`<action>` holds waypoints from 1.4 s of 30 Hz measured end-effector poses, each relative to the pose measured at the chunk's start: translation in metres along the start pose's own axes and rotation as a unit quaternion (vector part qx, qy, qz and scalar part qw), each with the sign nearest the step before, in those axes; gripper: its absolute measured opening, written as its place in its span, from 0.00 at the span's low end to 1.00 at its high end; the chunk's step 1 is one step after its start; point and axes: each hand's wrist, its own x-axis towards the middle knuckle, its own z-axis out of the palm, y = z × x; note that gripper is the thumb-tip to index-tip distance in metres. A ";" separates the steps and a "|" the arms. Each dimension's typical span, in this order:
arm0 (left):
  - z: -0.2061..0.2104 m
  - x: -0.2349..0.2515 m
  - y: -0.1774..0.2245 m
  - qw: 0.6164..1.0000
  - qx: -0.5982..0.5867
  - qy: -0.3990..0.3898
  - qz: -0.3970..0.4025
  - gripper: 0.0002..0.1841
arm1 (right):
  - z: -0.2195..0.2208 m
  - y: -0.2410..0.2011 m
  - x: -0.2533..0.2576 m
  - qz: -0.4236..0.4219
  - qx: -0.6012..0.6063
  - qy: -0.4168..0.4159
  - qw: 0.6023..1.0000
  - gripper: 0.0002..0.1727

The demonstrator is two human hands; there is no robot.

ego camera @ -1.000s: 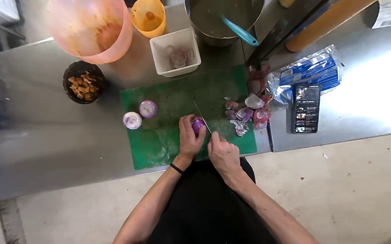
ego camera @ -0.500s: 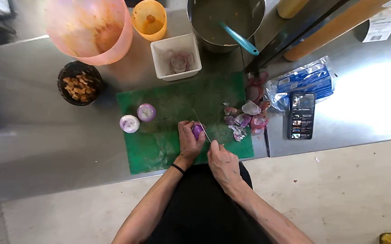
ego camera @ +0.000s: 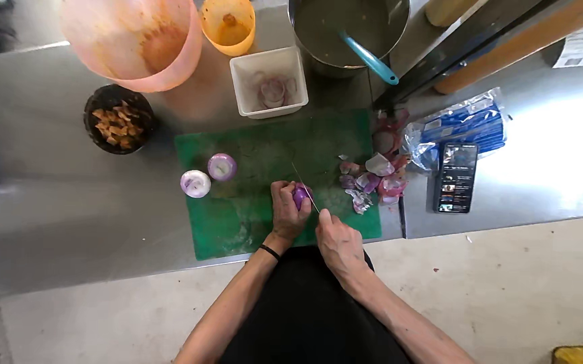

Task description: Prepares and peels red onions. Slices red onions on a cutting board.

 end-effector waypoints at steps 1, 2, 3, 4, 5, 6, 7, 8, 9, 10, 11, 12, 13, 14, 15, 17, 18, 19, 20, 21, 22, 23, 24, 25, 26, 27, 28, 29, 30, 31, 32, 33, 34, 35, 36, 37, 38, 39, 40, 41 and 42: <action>0.000 0.001 0.000 1.000 -0.006 -0.002 0.003 0.32 | 0.000 0.001 -0.001 -0.001 -0.003 0.000 1.000 0.04; 0.001 0.003 0.000 1.000 -0.013 -0.003 0.003 0.33 | 0.000 0.001 0.000 -0.002 -0.006 0.001 1.000 0.05; 0.002 0.004 -0.002 1.000 -0.019 0.002 0.002 0.33 | 0.000 0.001 0.000 -0.002 -0.004 0.001 1.000 0.05; 0.005 0.007 -0.005 1.000 -0.021 0.019 0.003 0.32 | 0.001 0.000 0.001 -0.003 -0.002 0.000 1.000 0.05; 0.007 0.010 -0.007 0.999 -0.024 0.026 0.004 0.32 | 0.001 -0.001 0.005 -0.005 0.002 -0.001 1.000 0.04; 0.007 0.010 -0.008 0.999 -0.024 0.025 0.003 0.33 | 0.002 -0.001 0.008 -0.005 0.004 -0.005 1.000 0.04; 0.007 0.008 -0.008 0.999 -0.021 0.027 0.003 0.33 | 0.001 -0.003 0.010 -0.002 0.003 -0.018 1.000 0.05; 0.008 0.008 -0.008 0.999 -0.019 0.030 0.004 0.32 | 0.000 -0.004 0.013 0.000 0.003 -0.027 1.000 0.05; 0.008 0.009 -0.008 0.999 -0.019 0.035 0.007 0.32 | -0.001 -0.004 0.013 0.002 0.000 -0.031 1.000 0.04; 0.008 0.009 -0.008 0.999 -0.020 0.038 0.009 0.31 | -0.002 -0.004 0.011 0.004 -0.003 -0.032 0.999 0.04; 0.009 0.008 -0.006 0.999 -0.018 0.039 0.009 0.31 | -0.003 -0.003 0.006 0.004 -0.007 -0.032 0.999 0.04; 0.007 0.007 -0.005 0.999 -0.014 0.039 0.008 0.31 | -0.004 -0.002 -0.001 0.005 -0.013 -0.032 0.999 0.04; 0.005 0.005 -0.004 0.999 -0.008 0.029 0.009 0.32 | -0.004 -0.001 -0.006 0.005 -0.021 -0.032 0.999 0.03; 0.002 0.004 -0.003 1.000 -0.004 0.010 0.005 0.32 | -0.004 0.000 -0.009 0.008 -0.028 -0.037 0.999 0.03; 0.003 0.004 -0.003 1.000 0.000 0.009 0.007 0.33 | -0.005 -0.001 -0.009 0.011 -0.032 -0.046 0.998 0.03; 0.007 0.006 -0.006 0.999 0.001 0.029 0.018 0.33 | -0.009 -0.005 0.000 0.021 -0.028 -0.072 0.997 0.04; 0.007 0.007 -0.006 0.999 0.001 0.030 0.020 0.33 | -0.013 -0.009 0.010 0.030 -0.022 -0.098 0.995 0.06; 0.007 0.007 -0.005 0.999 0.000 0.028 0.020 0.33 | -0.017 -0.013 0.018 0.037 -0.019 -0.126 0.991 0.07; 0.006 0.007 -0.004 1.000 -0.001 0.025 0.015 0.33 | -0.022 -0.016 0.024 0.043 -0.022 -0.156 0.986 0.09; 0.006 0.008 -0.004 1.000 -0.002 0.024 0.013 0.33 | -0.025 -0.018 0.030 0.046 -0.028 -0.177 0.983 0.10; 0.007 0.009 -0.004 1.000 -0.003 0.027 0.014 0.34 | -0.027 -0.019 0.035 0.048 -0.032 -0.191 0.980 0.10; 0.008 0.008 -0.004 0.999 -0.004 0.030 0.014 0.34 | -0.028 -0.019 0.038 0.052 -0.034 -0.206 0.976 0.10; 0.008 0.008 -0.003 0.999 -0.001 0.032 0.013 0.34 | -0.026 -0.018 0.038 0.054 -0.032 -0.208 0.976 0.10; 0.009 0.010 -0.003 0.999 0.003 0.033 0.011 0.33 | -0.022 -0.016 0.036 0.055 -0.026 -0.197 0.979 0.10; 0.008 0.009 -0.003 0.999 0.003 0.032 0.009 0.33 | -0.014 -0.011 0.025 0.054 -0.018 -0.176 0.983 0.10; 0.006 0.008 -0.003 1.000 0.002 0.029 0.004 0.32 | -0.003 -0.004 0.009 0.051 -0.009 -0.148 0.988 0.10; 0.005 0.009 -0.002 1.000 -0.003 0.025 0.003 0.33 | 0.010 0.006 -0.009 0.045 -0.005 -0.120 0.992 0.10; 0.003 0.008 -0.001 1.000 -0.008 0.018 0.000 0.33 | 0.022 0.017 -0.027 0.042 -0.005 -0.103 0.994 0.08; -0.002 0.005 0.003 1.000 -0.015 -0.002 -0.010 0.36 | 0.029 0.024 -0.041 0.042 -0.008 -0.100 0.994 0.08; -0.006 0.004 0.006 1.000 -0.016 -0.015 -0.021 0.37 | 0.032 0.027 -0.049 0.046 -0.014 -0.105 0.993 0.08; -0.012 0.004 0.009 0.999 -0.011 -0.024 -0.031 0.38 | 0.033 0.027 -0.051 0.055 -0.017 -0.118 0.991 0.09; -0.020 0.004 0.010 0.999 0.001 -0.035 -0.041 0.37 | 0.032 0.024 -0.051 0.065 -0.019 -0.131 0.989 0.10; -0.032 0.002 0.010 0.997 0.018 -0.047 -0.052 0.35 | 0.031 0.022 -0.050 0.072 -0.020 -0.140 0.987 0.10; -0.042 -0.001 0.010 0.995 0.042 -0.058 -0.064 0.33 | 0.031 0.021 -0.050 0.074 -0.022 -0.138 0.987 0.10; -0.051 -0.004 0.008 0.994 0.062 -0.064 -0.068 0.31 | 0.031 0.019 -0.049 0.079 -0.023 -0.144 0.986 0.10; -0.058 -0.006 0.006 0.992 0.076 -0.069 -0.072 0.30 | 0.030 0.018 -0.048 0.084 -0.024 -0.152 0.984 0.10; -0.065 -0.008 0.006 0.990 0.084 -0.083 -0.080 0.29 | 0.030 0.018 -0.049 0.084 -0.026 -0.155 0.984 0.10; -0.071 -0.006 0.007 0.988 0.085 -0.097 -0.086 0.30 | 0.031 0.018 -0.048 0.081 -0.028 -0.150 0.985 0.10; -0.076 -0.004 0.008 0.985 0.084 -0.117 -0.093 0.30 | 0.032 0.019 -0.047 0.079 -0.028 -0.139 0.987 0.10; -0.082 -0.003 0.011 0.982 0.084 -0.139 -0.096 0.30 | 0.035 0.019 -0.048 0.073 -0.024 -0.111 0.991 0.09; -0.087 -0.002 0.013 0.980 0.087 -0.155 -0.092 0.29 | 0.039 0.020 -0.048 0.067 -0.018 -0.077 0.995 0.07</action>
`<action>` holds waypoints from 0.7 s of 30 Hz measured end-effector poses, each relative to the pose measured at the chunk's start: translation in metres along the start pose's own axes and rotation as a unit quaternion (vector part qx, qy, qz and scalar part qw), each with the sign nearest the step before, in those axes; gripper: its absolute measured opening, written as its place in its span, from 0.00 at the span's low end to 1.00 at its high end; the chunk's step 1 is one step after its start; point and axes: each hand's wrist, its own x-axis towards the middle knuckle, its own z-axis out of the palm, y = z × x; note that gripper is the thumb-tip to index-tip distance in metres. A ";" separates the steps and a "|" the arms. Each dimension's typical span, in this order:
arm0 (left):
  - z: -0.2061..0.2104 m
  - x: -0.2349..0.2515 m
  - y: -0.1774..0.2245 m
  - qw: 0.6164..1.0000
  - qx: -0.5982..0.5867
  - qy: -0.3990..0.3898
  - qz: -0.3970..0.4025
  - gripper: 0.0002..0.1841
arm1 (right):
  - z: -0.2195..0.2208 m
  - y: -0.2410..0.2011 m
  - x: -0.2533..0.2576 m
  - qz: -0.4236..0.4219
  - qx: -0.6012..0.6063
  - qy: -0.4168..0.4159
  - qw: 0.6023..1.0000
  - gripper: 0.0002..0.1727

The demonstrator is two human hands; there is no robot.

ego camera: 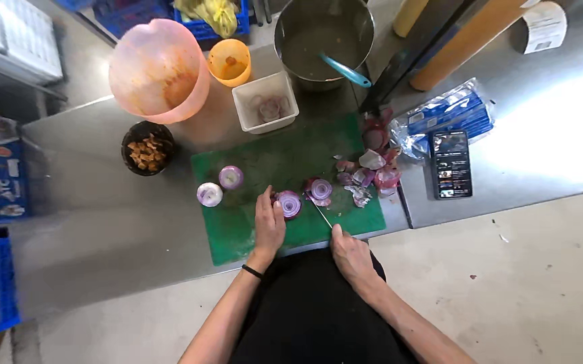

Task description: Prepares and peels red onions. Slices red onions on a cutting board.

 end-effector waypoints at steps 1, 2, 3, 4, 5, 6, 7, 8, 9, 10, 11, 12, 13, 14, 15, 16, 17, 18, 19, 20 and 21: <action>-0.004 0.000 0.001 1.000 0.007 -0.009 0.006 0.29 | 0.001 0.000 0.001 0.003 0.005 0.022 1.000 0.07; -0.007 0.000 0.001 1.000 0.016 -0.016 0.009 0.29 | 0.000 -0.001 0.002 0.021 0.009 0.020 1.000 0.08; -0.011 0.001 0.003 0.999 0.026 -0.023 0.012 0.28 | -0.003 -0.001 0.003 0.045 0.010 0.012 0.999 0.10; -0.016 0.002 0.006 0.999 0.039 -0.027 0.021 0.27 | -0.007 0.001 0.004 0.062 0.013 0.017 0.998 0.11; -0.022 0.004 0.009 0.997 0.062 -0.032 0.036 0.28 | -0.010 0.004 0.003 0.067 0.016 0.037 0.997 0.12; -0.030 0.006 0.012 0.993 0.091 -0.044 0.054 0.31 | -0.013 0.006 0.001 0.067 0.022 0.056 0.996 0.12; -0.038 0.009 0.014 0.987 0.124 -0.068 0.075 0.36 | -0.015 0.008 -0.003 0.064 0.029 0.067 0.995 0.12; -0.043 0.013 0.016 0.977 0.162 -0.099 0.101 0.41 | -0.015 0.010 -0.007 0.060 0.029 0.079 0.995 0.11; -0.047 0.018 0.018 0.963 0.198 -0.128 0.131 0.44 | -0.015 0.013 -0.011 0.059 0.026 0.086 0.994 0.12; -0.047 0.023 0.019 0.949 0.226 -0.152 0.161 0.44 | -0.015 0.017 -0.013 0.056 0.023 0.099 0.993 0.12; -0.045 0.029 0.019 0.936 0.246 -0.172 0.186 0.43 | -0.014 0.020 -0.013 0.049 0.023 0.118 0.991 0.13; -0.041 0.037 0.018 0.922 0.264 -0.193 0.208 0.38 | -0.014 0.021 -0.013 0.046 0.030 0.132 0.990 0.14; -0.039 0.043 0.020 0.910 0.276 -0.218 0.220 0.35 | -0.015 0.022 -0.012 0.045 0.047 0.138 0.988 0.15; -0.039 0.048 0.026 0.901 0.281 -0.242 0.225 0.31 | -0.018 0.021 -0.011 0.043 0.074 0.140 0.986 0.15; -0.040 0.053 0.033 0.894 0.282 -0.265 0.225 0.29 | -0.021 0.020 -0.008 0.039 0.107 0.141 0.983 0.16; -0.042 0.058 0.040 0.889 0.282 -0.284 0.221 0.29 | -0.026 0.019 -0.006 0.039 0.152 0.131 0.979 0.15; -0.045 0.063 0.046 0.887 0.282 -0.303 0.206 0.31 | -0.032 0.018 -0.004 0.045 0.206 0.110 0.971 0.16; -0.047 0.067 0.051 0.887 0.278 -0.318 0.183 0.33 | -0.037 0.017 -0.003 0.053 0.261 0.092 0.959 0.16; -0.050 0.070 0.054 0.892 0.266 -0.328 0.159 0.34 | -0.042 0.016 -0.001 0.060 0.311 0.078 0.945 0.17; -0.050 0.071 0.052 0.902 0.248 -0.320 0.149 0.34 | -0.045 0.015 0.003 0.064 0.356 0.072 0.930 0.19; -0.049 0.070 0.050 0.916 0.223 -0.299 0.149 0.33 | -0.047 0.014 0.007 0.067 0.396 0.061 0.914 0.20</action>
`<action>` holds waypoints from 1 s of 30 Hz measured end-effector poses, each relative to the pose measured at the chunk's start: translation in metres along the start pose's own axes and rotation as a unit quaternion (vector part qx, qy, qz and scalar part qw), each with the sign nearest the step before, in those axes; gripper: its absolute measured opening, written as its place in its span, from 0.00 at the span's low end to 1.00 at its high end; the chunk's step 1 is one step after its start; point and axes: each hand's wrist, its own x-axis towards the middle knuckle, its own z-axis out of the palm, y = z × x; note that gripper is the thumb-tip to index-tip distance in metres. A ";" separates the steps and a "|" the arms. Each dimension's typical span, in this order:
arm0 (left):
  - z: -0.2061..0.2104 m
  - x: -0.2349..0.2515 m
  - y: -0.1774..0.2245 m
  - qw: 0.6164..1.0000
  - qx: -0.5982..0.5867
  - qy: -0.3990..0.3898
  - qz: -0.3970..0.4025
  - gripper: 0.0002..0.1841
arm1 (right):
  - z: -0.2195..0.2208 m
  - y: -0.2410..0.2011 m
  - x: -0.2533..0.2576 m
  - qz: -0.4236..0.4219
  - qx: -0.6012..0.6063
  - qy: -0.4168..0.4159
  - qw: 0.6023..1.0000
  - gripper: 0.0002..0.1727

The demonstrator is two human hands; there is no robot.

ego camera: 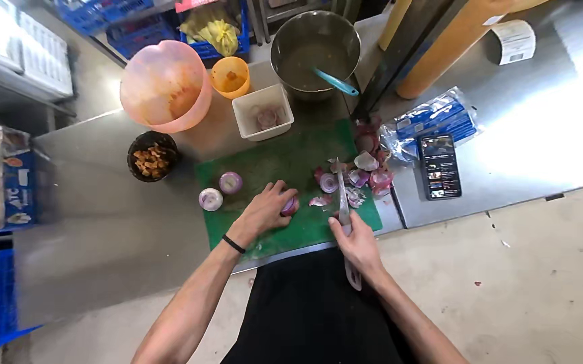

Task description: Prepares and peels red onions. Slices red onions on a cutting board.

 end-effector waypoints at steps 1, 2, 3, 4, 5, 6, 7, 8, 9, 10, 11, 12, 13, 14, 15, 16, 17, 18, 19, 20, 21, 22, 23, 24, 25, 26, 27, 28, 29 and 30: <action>0.004 -0.001 0.001 0.999 -0.023 0.032 0.000 0.34 | 0.001 -0.003 0.006 0.012 0.038 -0.017 0.999 0.22; 0.007 -0.003 0.005 0.997 -0.042 0.059 -0.004 0.36 | 0.003 -0.007 0.013 0.021 0.072 -0.038 0.996 0.24; 0.009 -0.005 0.012 0.995 -0.056 0.082 -0.006 0.37 | 0.005 -0.012 0.019 0.024 0.100 -0.060 0.993 0.26; 0.010 -0.006 0.020 0.993 -0.068 0.096 -0.007 0.38 | 0.006 -0.018 0.023 0.019 0.115 -0.079 0.990 0.29; 0.011 -0.006 0.027 0.991 -0.079 0.105 -0.007 0.39 | 0.006 -0.025 0.027 0.010 0.115 -0.090 0.989 0.31; 0.010 -0.006 0.034 0.990 -0.092 0.107 -0.008 0.39 | 0.005 -0.031 0.030 -0.002 0.103 -0.087 0.991 0.32; 0.007 -0.006 0.039 0.990 -0.103 0.100 -0.012 0.41 | 0.003 -0.036 0.032 -0.016 0.090 -0.078 0.993 0.32; 0.003 -0.007 0.043 0.990 -0.114 0.088 -0.012 0.42 | -0.001 -0.037 0.035 -0.025 0.084 -0.074 0.993 0.31; -0.001 -0.006 0.044 0.990 -0.124 0.073 -0.011 0.45 | -0.005 -0.036 0.038 -0.039 0.080 -0.074 0.993 0.30; -0.002 -0.004 0.043 0.990 -0.128 0.063 -0.002 0.46 | -0.010 -0.034 0.040 -0.054 0.074 -0.076 0.993 0.29; -0.002 -0.003 0.042 0.989 -0.131 0.063 0.014 0.45 | -0.015 -0.033 0.042 -0.068 0.070 -0.083 0.992 0.27; -0.001 -0.001 0.041 0.988 -0.133 0.066 0.030 0.44 | -0.020 -0.031 0.043 -0.078 0.069 -0.091 0.990 0.25; -0.001 0.000 0.039 0.987 -0.132 0.075 0.046 0.42 | -0.023 -0.031 0.045 -0.084 0.066 -0.094 0.990 0.23; 0.000 0.002 0.039 0.986 -0.130 0.082 0.058 0.41 | -0.026 -0.032 0.046 -0.085 0.061 -0.096 0.990 0.22; 0.001 0.003 0.040 0.986 -0.125 0.088 0.063 0.40 | -0.027 -0.033 0.046 -0.081 0.053 -0.096 0.991 0.21; 0.002 0.004 0.040 0.987 -0.118 0.091 0.062 0.40 | -0.028 -0.033 0.047 -0.078 0.041 -0.094 0.992 0.20; 0.003 0.004 0.042 0.988 -0.110 0.096 0.056 0.40 | -0.029 -0.034 0.047 -0.073 0.029 -0.090 0.993 0.18; 0.003 0.003 0.044 0.989 -0.103 0.102 0.043 0.40 | -0.029 -0.033 0.046 -0.072 0.014 -0.080 0.994 0.16; 0.004 0.001 0.046 0.989 -0.098 0.105 0.025 0.39 | -0.030 -0.034 0.045 -0.076 -0.004 -0.070 0.995 0.16; 0.003 -0.001 0.049 0.990 -0.099 0.103 0.002 0.38 | -0.031 -0.034 0.043 -0.084 -0.019 -0.066 0.994 0.15; 0.002 -0.002 0.052 0.990 -0.099 0.099 -0.018 0.38 | -0.033 -0.034 0.042 -0.092 -0.034 -0.065 0.993 0.15; 0.000 -0.003 0.054 0.991 -0.093 0.092 -0.032 0.38 | -0.034 -0.034 0.040 -0.097 -0.045 -0.066 0.992 0.16; -0.002 -0.004 0.055 0.992 -0.086 0.080 -0.041 0.39 | -0.034 -0.035 0.039 -0.099 -0.055 -0.064 0.992 0.17; -0.004 -0.003 0.057 0.994 -0.076 0.070 -0.044 0.39 | -0.035 -0.036 0.038 -0.096 -0.063 -0.065 0.991 0.17; -0.005 -0.002 0.058 0.995 -0.063 0.062 -0.043 0.38 | -0.036 -0.036 0.038 -0.092 -0.069 -0.069 0.991 0.17; -0.006 -0.001 0.059 0.996 -0.054 0.054 -0.039 0.38 | -0.037 -0.035 0.039 -0.088 -0.071 -0.074 0.991 0.16; -0.006 0.000 0.058 0.997 -0.048 0.050 -0.032 0.38 | -0.038 -0.033 0.041 -0.090 -0.067 -0.075 0.991 0.14; -0.007 0.001 0.057 0.998 -0.045 0.046 -0.026 0.38 | -0.038 -0.030 0.042 -0.099 -0.061 -0.067 0.991 0.11; -0.007 0.001 0.057 0.998 -0.045 0.043 -0.021 0.38 | -0.037 -0.027 0.043 -0.106 -0.057 -0.057 0.991 0.09; -0.008 0.002 0.057 0.998 -0.047 0.041 -0.017 0.38 | -0.038 -0.026 0.043 -0.113 -0.057 -0.044 0.991 0.08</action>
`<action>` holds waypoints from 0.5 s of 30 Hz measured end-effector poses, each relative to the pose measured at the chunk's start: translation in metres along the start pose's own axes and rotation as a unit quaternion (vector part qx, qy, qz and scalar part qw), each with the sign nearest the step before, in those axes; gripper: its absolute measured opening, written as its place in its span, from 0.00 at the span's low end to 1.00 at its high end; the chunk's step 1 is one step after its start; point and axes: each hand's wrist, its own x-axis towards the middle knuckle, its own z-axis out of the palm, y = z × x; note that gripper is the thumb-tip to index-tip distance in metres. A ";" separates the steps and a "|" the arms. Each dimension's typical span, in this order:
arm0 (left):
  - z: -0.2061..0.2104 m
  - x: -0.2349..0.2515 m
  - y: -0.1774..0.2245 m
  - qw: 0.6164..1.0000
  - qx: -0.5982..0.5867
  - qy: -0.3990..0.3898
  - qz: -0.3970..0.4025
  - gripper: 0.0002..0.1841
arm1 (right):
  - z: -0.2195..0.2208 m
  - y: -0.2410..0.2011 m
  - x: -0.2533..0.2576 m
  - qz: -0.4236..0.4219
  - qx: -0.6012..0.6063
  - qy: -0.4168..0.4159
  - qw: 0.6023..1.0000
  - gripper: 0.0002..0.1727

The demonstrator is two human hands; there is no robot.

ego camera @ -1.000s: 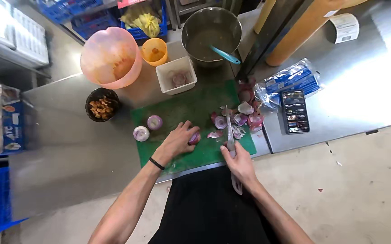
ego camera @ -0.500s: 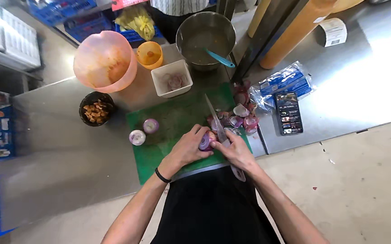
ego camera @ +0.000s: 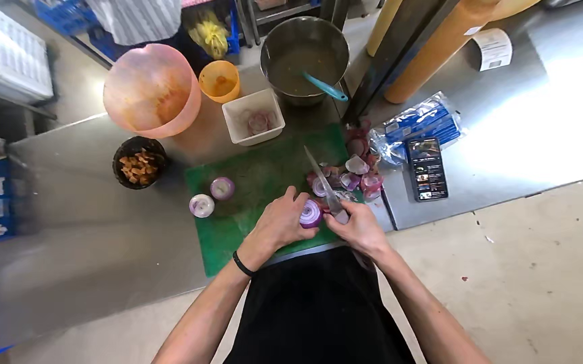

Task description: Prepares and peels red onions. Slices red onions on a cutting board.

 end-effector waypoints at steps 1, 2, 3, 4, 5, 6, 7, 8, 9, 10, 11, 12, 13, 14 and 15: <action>0.000 0.001 0.000 1.000 -0.006 -0.001 0.007 0.38 | -0.001 0.000 -0.001 -0.005 0.000 0.014 1.000 0.07; 0.001 0.002 -0.001 1.000 -0.021 -0.002 0.018 0.37 | -0.002 -0.001 -0.001 -0.010 0.001 0.029 1.000 0.07; 0.001 0.002 -0.002 0.998 -0.046 -0.002 0.033 0.37 | -0.003 0.000 -0.001 -0.016 0.005 0.043 0.999 0.07; 0.002 0.002 -0.004 0.996 -0.081 -0.007 0.046 0.37 | -0.006 0.002 0.000 -0.015 0.013 0.046 0.999 0.07; 0.002 0.002 -0.006 0.991 -0.124 -0.017 0.055 0.39 | -0.008 0.003 0.000 -0.007 0.032 0.044 0.998 0.08; 0.002 0.001 -0.007 0.984 -0.168 -0.027 0.059 0.40 | -0.011 0.003 0.001 0.014 0.061 0.038 0.997 0.09; 0.002 0.000 -0.008 0.974 -0.215 -0.034 0.060 0.41 | -0.013 0.003 0.001 0.043 0.100 0.029 0.994 0.09; 0.002 -0.001 -0.010 0.960 -0.269 -0.043 0.062 0.40 | -0.016 0.003 0.000 0.072 0.151 0.023 0.986 0.08; 0.004 -0.002 -0.012 0.942 -0.327 -0.049 0.062 0.39 | -0.019 0.002 -0.001 0.101 0.205 0.020 0.973 0.07; 0.008 -0.003 -0.015 0.919 -0.386 -0.047 0.063 0.37 | -0.022 0.001 -0.002 0.126 0.250 0.025 0.960 0.06; 0.012 -0.005 -0.017 0.891 -0.447 -0.039 0.068 0.35 | -0.024 0.001 -0.004 0.147 0.284 0.034 0.947 0.06; 0.018 -0.005 -0.020 0.853 -0.516 -0.028 0.072 0.34 | -0.028 0.000 -0.005 0.163 0.307 0.045 0.937 0.06; 0.022 -0.006 -0.020 0.806 -0.588 -0.020 0.065 0.32 | -0.031 -0.002 -0.005 0.177 0.319 0.058 0.929 0.05; 0.024 -0.007 -0.020 0.765 -0.641 -0.018 0.058 0.30 | -0.035 -0.003 -0.006 0.186 0.326 0.071 0.924 0.04; 0.024 -0.008 -0.020 0.740 -0.670 -0.016 0.053 0.31 | -0.039 -0.003 -0.006 0.188 0.327 0.083 0.922 0.04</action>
